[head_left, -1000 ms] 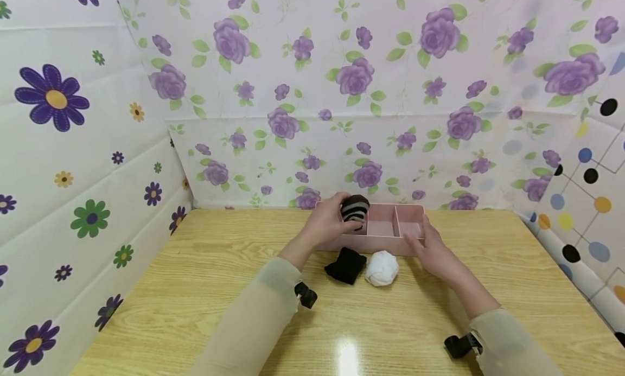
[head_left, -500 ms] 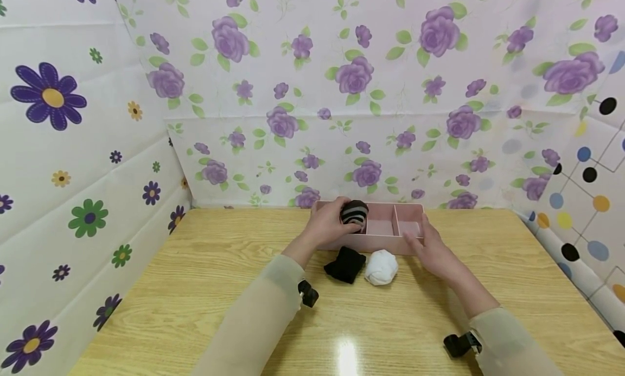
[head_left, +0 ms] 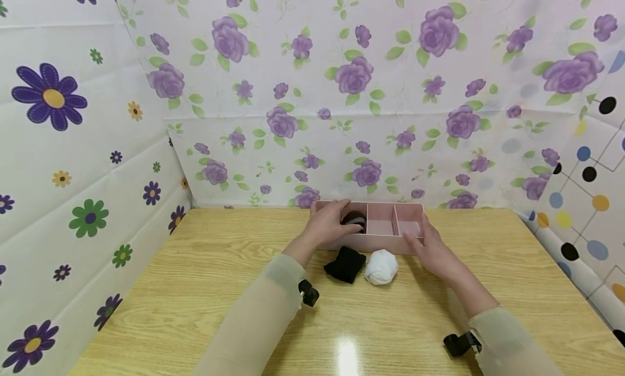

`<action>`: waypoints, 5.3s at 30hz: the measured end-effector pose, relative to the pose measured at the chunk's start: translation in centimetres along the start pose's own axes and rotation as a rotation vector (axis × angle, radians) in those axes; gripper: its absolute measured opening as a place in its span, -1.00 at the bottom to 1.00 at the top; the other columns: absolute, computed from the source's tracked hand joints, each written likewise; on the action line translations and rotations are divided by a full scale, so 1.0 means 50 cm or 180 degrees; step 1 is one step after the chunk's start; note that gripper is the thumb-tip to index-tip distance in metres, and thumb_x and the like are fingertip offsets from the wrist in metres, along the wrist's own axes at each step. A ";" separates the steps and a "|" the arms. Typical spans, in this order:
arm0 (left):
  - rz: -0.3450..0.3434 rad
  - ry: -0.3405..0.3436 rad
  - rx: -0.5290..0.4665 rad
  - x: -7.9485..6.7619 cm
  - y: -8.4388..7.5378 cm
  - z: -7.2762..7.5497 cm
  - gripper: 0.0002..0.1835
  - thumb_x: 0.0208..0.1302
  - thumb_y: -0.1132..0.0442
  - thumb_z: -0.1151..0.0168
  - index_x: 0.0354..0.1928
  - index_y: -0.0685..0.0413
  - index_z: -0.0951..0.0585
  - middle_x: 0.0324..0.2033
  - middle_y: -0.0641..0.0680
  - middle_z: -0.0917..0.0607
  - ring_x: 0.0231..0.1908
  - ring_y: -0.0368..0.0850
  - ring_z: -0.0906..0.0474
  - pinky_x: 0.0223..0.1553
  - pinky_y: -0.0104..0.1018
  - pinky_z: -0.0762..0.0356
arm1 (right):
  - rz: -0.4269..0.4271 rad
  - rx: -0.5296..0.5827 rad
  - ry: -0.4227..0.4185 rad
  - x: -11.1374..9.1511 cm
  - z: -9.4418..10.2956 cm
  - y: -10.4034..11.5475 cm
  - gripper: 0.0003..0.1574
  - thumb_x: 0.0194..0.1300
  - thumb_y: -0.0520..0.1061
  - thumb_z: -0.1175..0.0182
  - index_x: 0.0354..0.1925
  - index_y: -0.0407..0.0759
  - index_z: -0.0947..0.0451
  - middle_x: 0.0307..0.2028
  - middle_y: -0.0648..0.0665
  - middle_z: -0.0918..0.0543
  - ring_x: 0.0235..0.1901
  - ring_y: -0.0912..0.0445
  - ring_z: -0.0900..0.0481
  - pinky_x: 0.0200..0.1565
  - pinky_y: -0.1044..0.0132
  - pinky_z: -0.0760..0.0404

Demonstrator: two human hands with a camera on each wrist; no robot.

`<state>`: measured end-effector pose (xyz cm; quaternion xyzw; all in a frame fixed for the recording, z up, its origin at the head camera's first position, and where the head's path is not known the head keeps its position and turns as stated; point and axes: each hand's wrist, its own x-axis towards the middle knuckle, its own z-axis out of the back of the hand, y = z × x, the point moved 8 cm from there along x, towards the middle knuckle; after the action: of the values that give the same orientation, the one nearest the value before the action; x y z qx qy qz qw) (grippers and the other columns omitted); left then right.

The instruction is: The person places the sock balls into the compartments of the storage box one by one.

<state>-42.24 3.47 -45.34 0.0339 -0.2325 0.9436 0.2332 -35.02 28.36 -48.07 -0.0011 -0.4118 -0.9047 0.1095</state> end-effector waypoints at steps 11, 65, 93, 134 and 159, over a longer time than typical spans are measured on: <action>-0.0160 0.0004 -0.0209 -0.006 -0.007 0.004 -0.12 0.48 -0.28 -0.44 0.68 -0.10 -0.42 0.59 -0.01 -0.48 0.68 0.14 -0.15 0.61 0.52 0.27 | -0.0033 -0.0035 0.0002 0.000 -0.001 0.000 0.16 0.83 0.08 0.02 0.65 -0.61 0.55 0.62 -0.76 0.28 0.61 -0.64 0.24 0.56 -0.51 0.07; -0.1131 0.0382 -0.0065 -0.239 -0.124 0.029 -0.10 0.48 -0.01 -0.53 0.70 0.10 -0.34 0.61 0.11 -0.44 0.64 0.15 -0.24 0.66 0.22 -0.05 | -0.0147 0.0121 0.0028 -0.005 -0.006 -0.013 0.18 0.83 0.11 0.03 0.68 -0.51 0.60 0.64 -0.73 0.33 0.62 -0.63 0.29 0.55 -0.53 0.14; -0.0811 0.0785 0.0041 -0.225 -0.073 -0.024 -0.09 0.48 0.00 -0.53 0.71 0.09 -0.32 0.64 0.10 -0.40 0.64 0.03 -0.26 0.63 -0.08 -0.21 | -0.0193 0.0058 0.0089 -0.005 -0.001 -0.004 0.18 0.84 0.12 0.05 0.67 -0.49 0.63 0.64 -0.73 0.34 0.63 -0.61 0.29 0.56 -0.51 0.11; -0.0533 0.0593 0.0367 -0.210 -0.065 -0.038 -0.10 0.30 -0.11 -0.67 0.57 0.08 -0.53 0.39 0.12 -0.63 0.40 0.03 -0.54 0.44 -0.07 -0.50 | -0.0228 0.0054 0.0115 -0.004 -0.004 -0.011 0.20 0.83 0.16 0.05 0.67 -0.51 0.61 0.64 -0.72 0.36 0.63 -0.61 0.31 0.57 -0.51 0.14; -0.0597 0.0478 0.0477 -0.206 -0.075 -0.039 -0.30 0.32 -0.02 -0.66 0.40 0.08 -0.64 0.24 0.07 -0.75 0.31 0.05 -0.62 0.43 -0.06 -0.49 | -0.0179 0.0095 0.0101 -0.004 -0.006 -0.010 0.18 0.84 0.13 0.05 0.67 -0.51 0.61 0.64 -0.72 0.36 0.63 -0.61 0.33 0.57 -0.51 0.15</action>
<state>-31.29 2.92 -47.26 0.0021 -0.1391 0.9323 0.3339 -34.88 28.49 -48.64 0.0264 -0.4233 -0.9011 0.0905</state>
